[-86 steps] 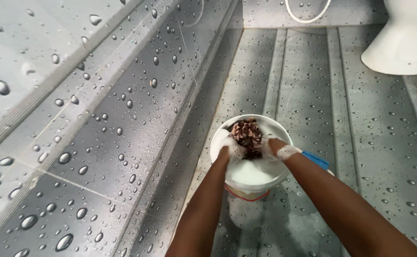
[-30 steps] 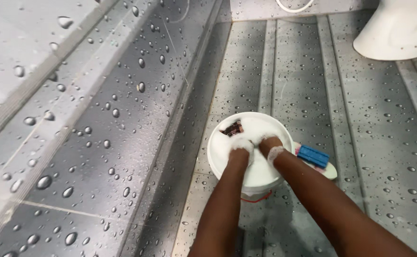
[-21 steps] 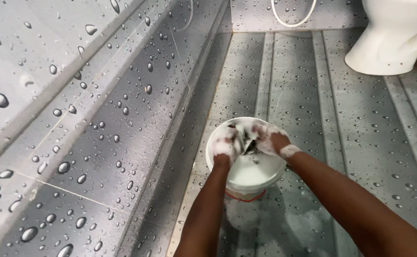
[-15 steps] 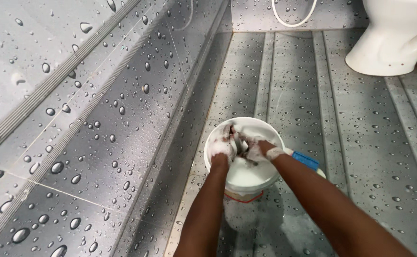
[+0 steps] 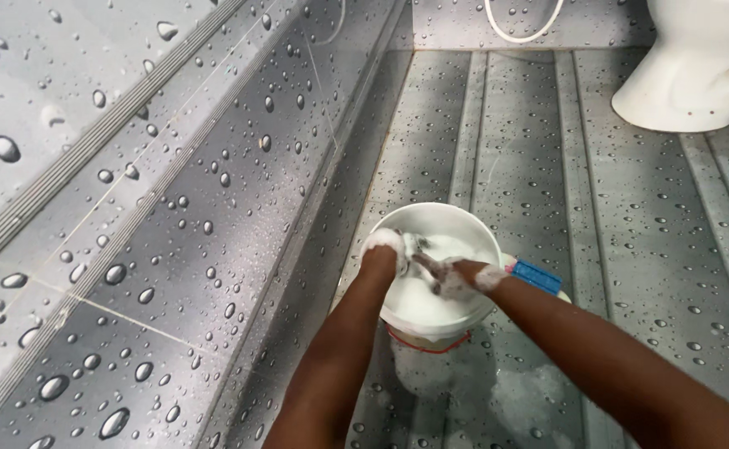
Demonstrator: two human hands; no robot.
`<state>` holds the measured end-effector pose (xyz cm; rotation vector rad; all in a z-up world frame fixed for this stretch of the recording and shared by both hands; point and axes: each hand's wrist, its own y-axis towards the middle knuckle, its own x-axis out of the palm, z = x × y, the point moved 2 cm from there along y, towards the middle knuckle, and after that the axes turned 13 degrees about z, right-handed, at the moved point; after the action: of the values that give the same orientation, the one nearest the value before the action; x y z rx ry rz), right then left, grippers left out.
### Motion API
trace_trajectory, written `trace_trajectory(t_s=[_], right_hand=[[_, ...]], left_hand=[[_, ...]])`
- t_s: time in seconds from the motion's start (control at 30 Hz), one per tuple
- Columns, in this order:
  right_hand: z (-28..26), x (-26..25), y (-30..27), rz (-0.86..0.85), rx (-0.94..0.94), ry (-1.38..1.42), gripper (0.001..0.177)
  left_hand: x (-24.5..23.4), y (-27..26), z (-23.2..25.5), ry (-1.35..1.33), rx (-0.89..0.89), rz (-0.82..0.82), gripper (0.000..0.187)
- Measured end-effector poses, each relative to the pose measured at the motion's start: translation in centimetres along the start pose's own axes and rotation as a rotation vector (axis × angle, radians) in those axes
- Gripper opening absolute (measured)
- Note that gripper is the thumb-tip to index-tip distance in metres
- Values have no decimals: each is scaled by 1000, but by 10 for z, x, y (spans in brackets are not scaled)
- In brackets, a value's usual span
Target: The person washes a piece of patterned cloth by hand in a bucket of soapy water, rubbing and scrubbing the fabric between their hands.
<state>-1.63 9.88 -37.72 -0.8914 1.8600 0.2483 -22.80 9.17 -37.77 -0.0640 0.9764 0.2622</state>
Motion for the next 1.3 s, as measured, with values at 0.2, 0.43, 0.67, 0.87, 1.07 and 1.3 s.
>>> trace_trajectory(t_s=[0.2,0.43,0.67,0.87,1.07,1.3], right_hand=[[12,36,0,33,85,-128,27],[44,76,32,4,157,-243,28],[30,89,47,13,175,-442,29],[7,63,23,141,78,-572,30],[34,32,-11,242,109,-149,29],[-21,-79,-27,339,-57,400,29]], left_hand=[[15,-15,5,28,17,-32,42],[71,15,18,224,39,-135,42],[84,21,1,296,36,-156,43],[47,-20,-33,304,-7,-206,44],[21,-12,-18,203,-25,-204,45],[-28,-10,1,-27,-53,24,46]])
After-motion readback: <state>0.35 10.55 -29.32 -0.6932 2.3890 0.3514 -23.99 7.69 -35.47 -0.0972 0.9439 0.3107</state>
